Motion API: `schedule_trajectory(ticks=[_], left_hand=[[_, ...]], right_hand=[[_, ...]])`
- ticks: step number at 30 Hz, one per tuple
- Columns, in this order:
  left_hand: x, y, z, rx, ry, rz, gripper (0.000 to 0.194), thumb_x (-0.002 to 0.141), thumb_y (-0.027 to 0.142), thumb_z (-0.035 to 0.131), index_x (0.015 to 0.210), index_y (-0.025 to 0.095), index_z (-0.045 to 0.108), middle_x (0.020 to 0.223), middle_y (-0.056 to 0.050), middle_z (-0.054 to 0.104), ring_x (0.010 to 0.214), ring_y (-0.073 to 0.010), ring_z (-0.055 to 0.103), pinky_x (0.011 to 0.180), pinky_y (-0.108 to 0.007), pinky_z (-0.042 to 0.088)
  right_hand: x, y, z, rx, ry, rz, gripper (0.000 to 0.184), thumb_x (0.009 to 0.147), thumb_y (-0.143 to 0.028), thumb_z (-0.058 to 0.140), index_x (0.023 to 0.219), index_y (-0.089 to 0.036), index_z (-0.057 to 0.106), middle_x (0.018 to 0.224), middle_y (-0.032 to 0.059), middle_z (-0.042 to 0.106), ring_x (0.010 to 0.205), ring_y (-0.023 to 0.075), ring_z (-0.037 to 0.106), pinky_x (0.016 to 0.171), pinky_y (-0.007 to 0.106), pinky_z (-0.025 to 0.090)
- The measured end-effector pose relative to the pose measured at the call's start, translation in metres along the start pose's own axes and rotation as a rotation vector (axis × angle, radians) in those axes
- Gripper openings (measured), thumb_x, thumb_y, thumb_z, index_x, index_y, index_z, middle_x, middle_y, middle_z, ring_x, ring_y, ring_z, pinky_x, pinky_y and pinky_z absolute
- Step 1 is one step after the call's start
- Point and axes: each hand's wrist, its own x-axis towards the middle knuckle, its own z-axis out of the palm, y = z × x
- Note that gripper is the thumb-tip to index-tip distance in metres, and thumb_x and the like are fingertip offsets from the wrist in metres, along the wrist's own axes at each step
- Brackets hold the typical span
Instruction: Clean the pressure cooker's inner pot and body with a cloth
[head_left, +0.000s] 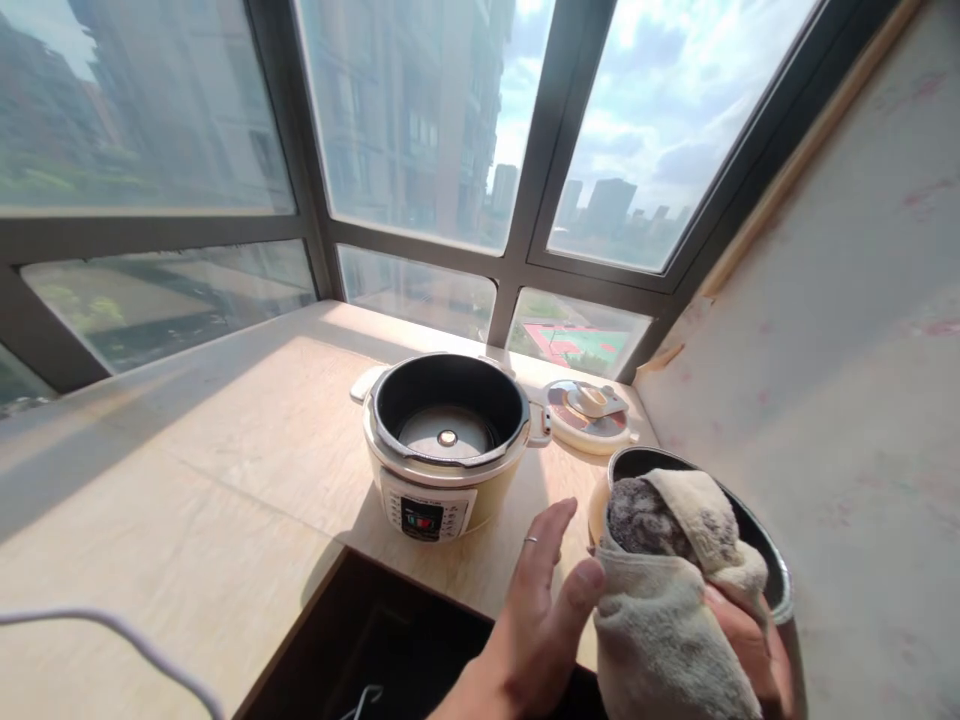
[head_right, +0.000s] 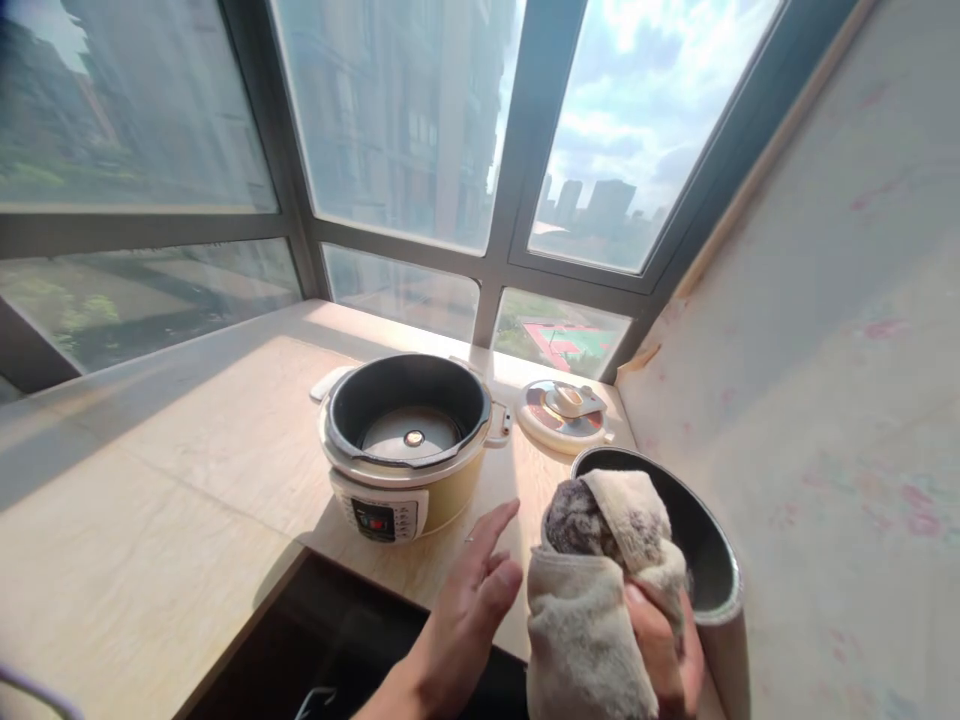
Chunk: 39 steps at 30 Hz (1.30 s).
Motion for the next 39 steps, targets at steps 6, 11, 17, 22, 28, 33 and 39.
schedule_trajectory(ticks=[6, 11, 17, 22, 28, 33, 39], left_hand=[[-0.007, 0.059, -0.039, -0.020, 0.121, 0.177, 0.109, 0.074, 0.048, 0.088, 0.166, 0.028, 0.032, 0.162, -0.015, 0.047, 0.148, -0.0415, 0.045, 0.121, -0.057, 0.041], [0.002, 0.069, -0.068, -0.002, 0.438, 0.310, 0.106, 0.072, 0.049, 0.089, 0.162, 0.025, 0.039, 0.160, -0.014, 0.050, 0.148, -0.0384, 0.046, 0.120, -0.046, 0.044], [0.028, 0.086, -0.111, -0.269, 0.495, 0.432, 0.091, 0.081, 0.051, 0.082, 0.159, 0.026, 0.042, 0.151, -0.013, 0.059, 0.140, -0.0364, 0.055, 0.115, -0.043, 0.049], [0.060, 0.111, -0.141, -0.341, 0.504, 0.427, 0.071, 0.079, 0.053, 0.084, 0.139, 0.021, 0.063, 0.117, -0.010, 0.076, 0.116, -0.0327, 0.071, 0.102, -0.039, 0.057], [0.095, 0.126, -0.164, -0.361, 0.567, 0.309, 0.059, 0.066, 0.043, 0.092, 0.115, 0.016, 0.072, 0.096, -0.007, 0.078, 0.091, -0.0270, 0.076, 0.081, -0.032, 0.061], [0.126, 0.132, -0.187, -0.141, 0.647, 0.331, 0.059, 0.056, 0.033, 0.092, 0.107, 0.015, 0.070, 0.088, -0.005, 0.075, 0.074, -0.0196, 0.070, 0.068, -0.028, 0.056], [0.153, 0.146, -0.218, 0.696, 0.688, 0.373, 0.045, 0.068, 0.035, 0.074, 0.109, 0.017, 0.074, 0.102, -0.008, 0.071, 0.095, -0.0264, 0.068, 0.091, -0.040, 0.056]], right_hand=[[-0.041, -0.069, 0.103, 0.229, -0.480, -0.318, 0.046, 0.072, -0.049, 0.077, 0.109, -0.023, 0.064, 0.094, 0.0039, 0.073, 0.080, 0.0218, 0.068, 0.068, 0.032, 0.057], [-0.058, -0.087, 0.154, 0.227, -0.866, -0.518, 0.029, 0.085, -0.040, 0.068, 0.109, -0.023, 0.062, 0.095, 0.0010, 0.069, 0.084, 0.0184, 0.065, 0.077, 0.029, 0.054], [-0.066, -0.119, 0.209, 0.034, -1.198, -0.853, 0.029, 0.087, -0.029, 0.064, 0.115, -0.021, 0.060, 0.111, 0.0050, 0.065, 0.101, 0.0229, 0.060, 0.094, 0.036, 0.049], [-0.058, -0.139, 0.261, -0.104, -1.268, -1.064, 0.018, 0.090, -0.027, 0.063, 0.107, -0.022, 0.059, 0.109, 0.0057, 0.066, 0.101, 0.0236, 0.060, 0.096, 0.038, 0.048], [-0.035, -0.158, 0.290, -0.238, -1.353, -1.208, 0.018, 0.089, -0.023, 0.060, 0.107, -0.019, 0.059, 0.105, 0.0074, 0.068, 0.096, 0.0247, 0.063, 0.090, 0.038, 0.051], [0.020, -0.168, 0.296, -0.350, -1.523, -1.192, 0.052, 0.091, -0.042, 0.070, 0.136, -0.019, 0.057, 0.133, 0.0131, 0.068, 0.114, 0.0309, 0.067, 0.100, 0.045, 0.052], [0.109, -0.153, 0.310, -0.633, -1.277, -1.116, 0.076, 0.091, -0.048, 0.071, 0.153, -0.010, 0.049, 0.155, 0.0253, 0.051, 0.141, 0.0377, 0.054, 0.115, 0.050, 0.044]])
